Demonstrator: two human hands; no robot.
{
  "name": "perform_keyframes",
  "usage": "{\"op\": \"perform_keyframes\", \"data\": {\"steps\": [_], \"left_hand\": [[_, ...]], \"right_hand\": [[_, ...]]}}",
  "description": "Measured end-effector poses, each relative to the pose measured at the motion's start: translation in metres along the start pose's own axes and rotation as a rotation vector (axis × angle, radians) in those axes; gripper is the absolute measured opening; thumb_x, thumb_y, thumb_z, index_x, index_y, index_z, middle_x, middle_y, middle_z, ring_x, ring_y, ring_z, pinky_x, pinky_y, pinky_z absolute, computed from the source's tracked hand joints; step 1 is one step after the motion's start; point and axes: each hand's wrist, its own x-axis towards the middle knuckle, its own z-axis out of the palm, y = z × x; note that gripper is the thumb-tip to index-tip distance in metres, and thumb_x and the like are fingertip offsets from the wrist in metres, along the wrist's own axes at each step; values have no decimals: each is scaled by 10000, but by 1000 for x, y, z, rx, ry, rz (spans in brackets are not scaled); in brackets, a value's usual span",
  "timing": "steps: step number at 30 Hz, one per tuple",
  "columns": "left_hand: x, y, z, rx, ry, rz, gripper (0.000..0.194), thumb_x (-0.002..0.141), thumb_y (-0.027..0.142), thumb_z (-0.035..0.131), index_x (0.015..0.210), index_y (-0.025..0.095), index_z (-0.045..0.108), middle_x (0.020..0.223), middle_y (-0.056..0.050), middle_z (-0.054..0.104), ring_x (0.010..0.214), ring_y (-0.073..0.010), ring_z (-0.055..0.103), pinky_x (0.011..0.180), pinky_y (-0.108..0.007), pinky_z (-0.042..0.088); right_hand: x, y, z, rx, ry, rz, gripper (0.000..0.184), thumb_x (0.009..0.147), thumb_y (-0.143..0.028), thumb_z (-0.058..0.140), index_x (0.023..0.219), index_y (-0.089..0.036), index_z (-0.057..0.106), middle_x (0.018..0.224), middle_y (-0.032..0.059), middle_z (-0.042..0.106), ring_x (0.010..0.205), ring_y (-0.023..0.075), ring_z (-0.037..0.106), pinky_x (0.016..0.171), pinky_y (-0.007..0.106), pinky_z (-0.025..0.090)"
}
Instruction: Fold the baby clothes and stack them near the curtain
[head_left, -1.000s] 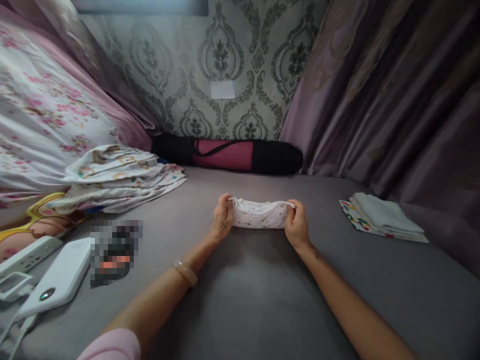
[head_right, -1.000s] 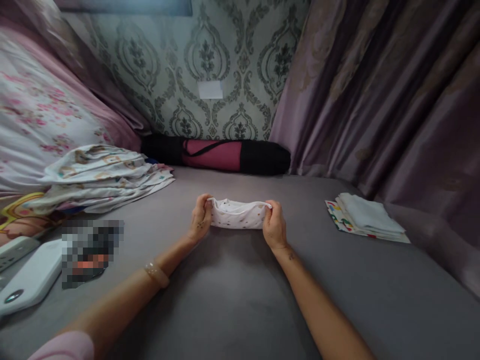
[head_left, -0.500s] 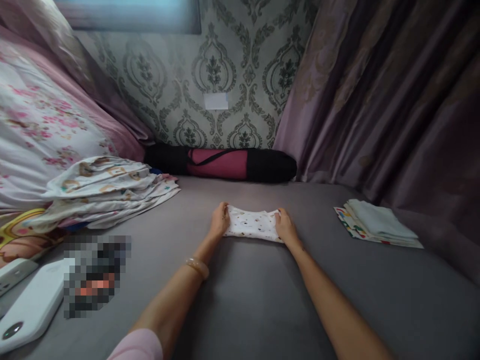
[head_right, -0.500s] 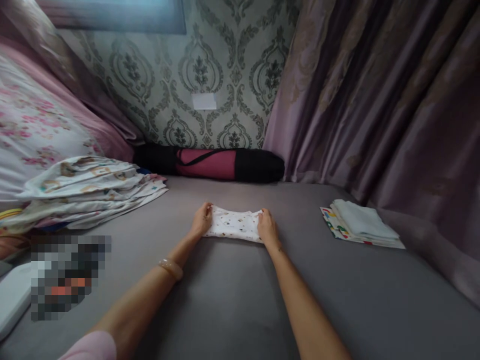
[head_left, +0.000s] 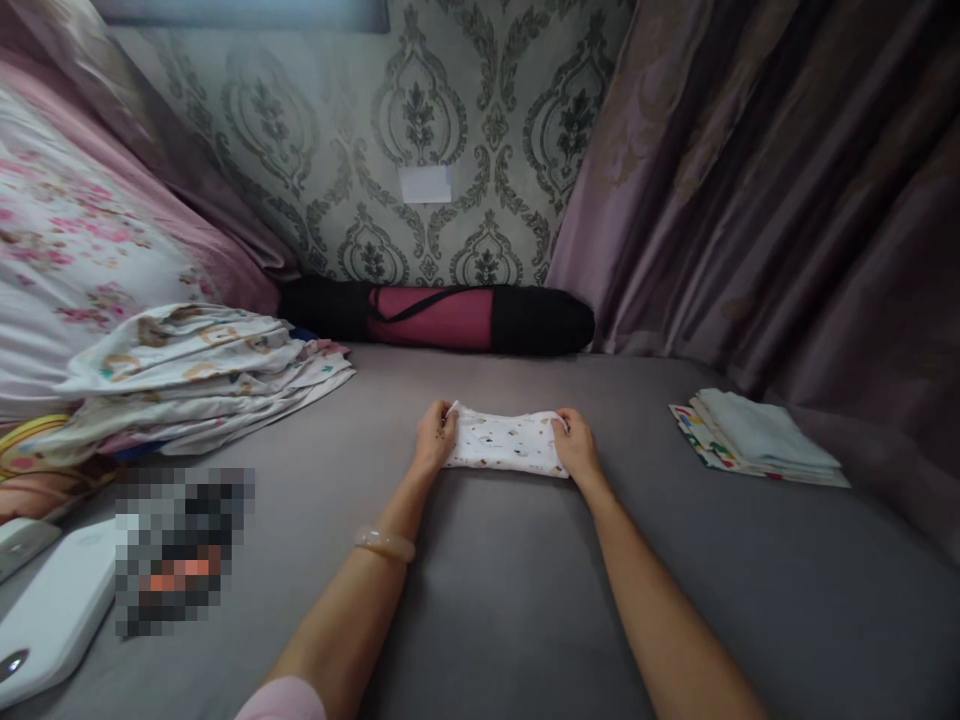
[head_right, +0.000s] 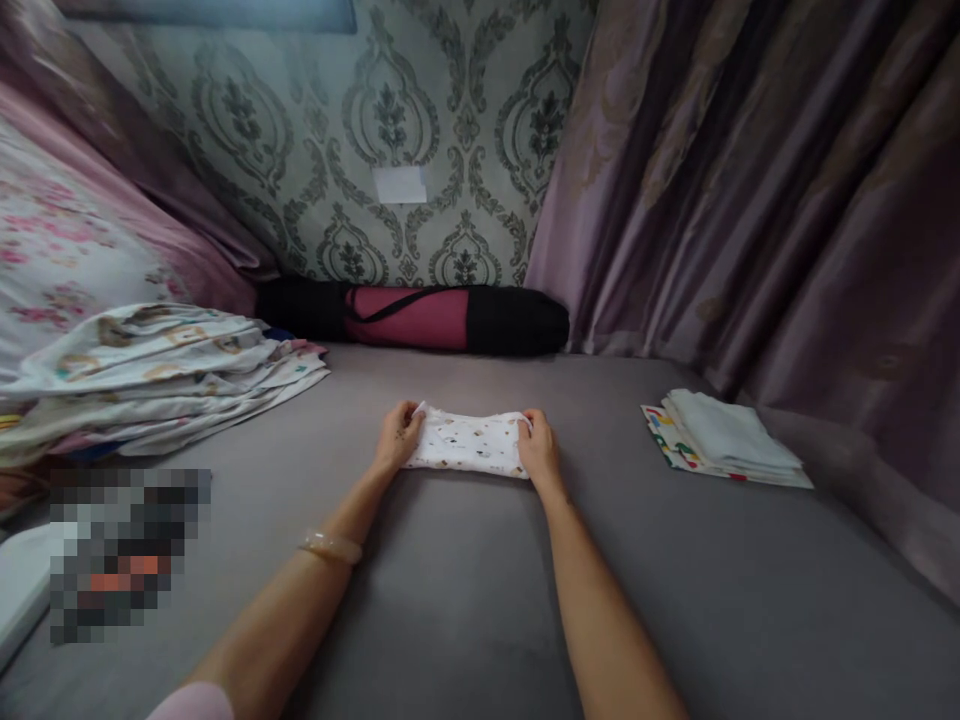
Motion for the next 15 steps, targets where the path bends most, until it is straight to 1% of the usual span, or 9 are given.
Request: {"op": "perform_keyframes", "data": {"steps": [2, 4, 6, 9, 12, 15], "left_hand": [[-1, 1, 1, -38, 65, 68, 171, 890, 265, 451, 970, 168, 566, 865, -45, 641, 781, -154, 575, 750, -280, 440], [0, 0, 2, -30, 106, 92, 179, 902, 270, 435, 994, 172, 553, 872, -45, 633, 790, -153, 572, 763, -282, 439], [2, -2, 4, 23, 84, 79, 165, 896, 259, 447, 975, 169, 561, 863, -55, 631, 806, -164, 575, 778, -295, 438], [5, -6, 7, 93, 7, 33, 174, 892, 284, 469, 909, 158, 588, 851, -80, 647, 818, -184, 587, 785, -320, 445], [9, -8, 6, 89, 13, -20, 232, 891, 337, 480, 892, 149, 615, 868, -104, 671, 828, -198, 609, 790, -335, 459], [11, -10, 1, 47, 8, -85, 217, 859, 316, 517, 923, 142, 631, 863, -109, 683, 825, -206, 629, 780, -337, 474]], "right_hand": [[-1, -2, -1, 16, 54, -19, 296, 864, -330, 412, 1042, -165, 582, 963, 106, 676, 894, 226, 628, 808, 353, 471], [-1, -3, -1, -9, 75, -10, 300, 877, -354, 409, 1056, -178, 572, 975, 105, 670, 891, 226, 626, 802, 354, 468], [-1, -2, 1, -54, 58, 15, 285, 873, -352, 430, 1057, -188, 572, 982, 104, 669, 877, 219, 629, 795, 348, 467], [2, 3, 3, -77, 26, 47, 290, 857, -338, 462, 1068, -174, 574, 957, 117, 679, 845, 219, 640, 777, 349, 476], [10, 14, 3, -14, 17, 76, 288, 821, -313, 502, 1048, -159, 590, 866, 111, 697, 785, 216, 653, 746, 347, 491], [15, 25, 3, 119, -27, 120, 315, 760, -251, 542, 1058, -160, 587, 825, 78, 706, 717, 186, 660, 705, 322, 507]]}}
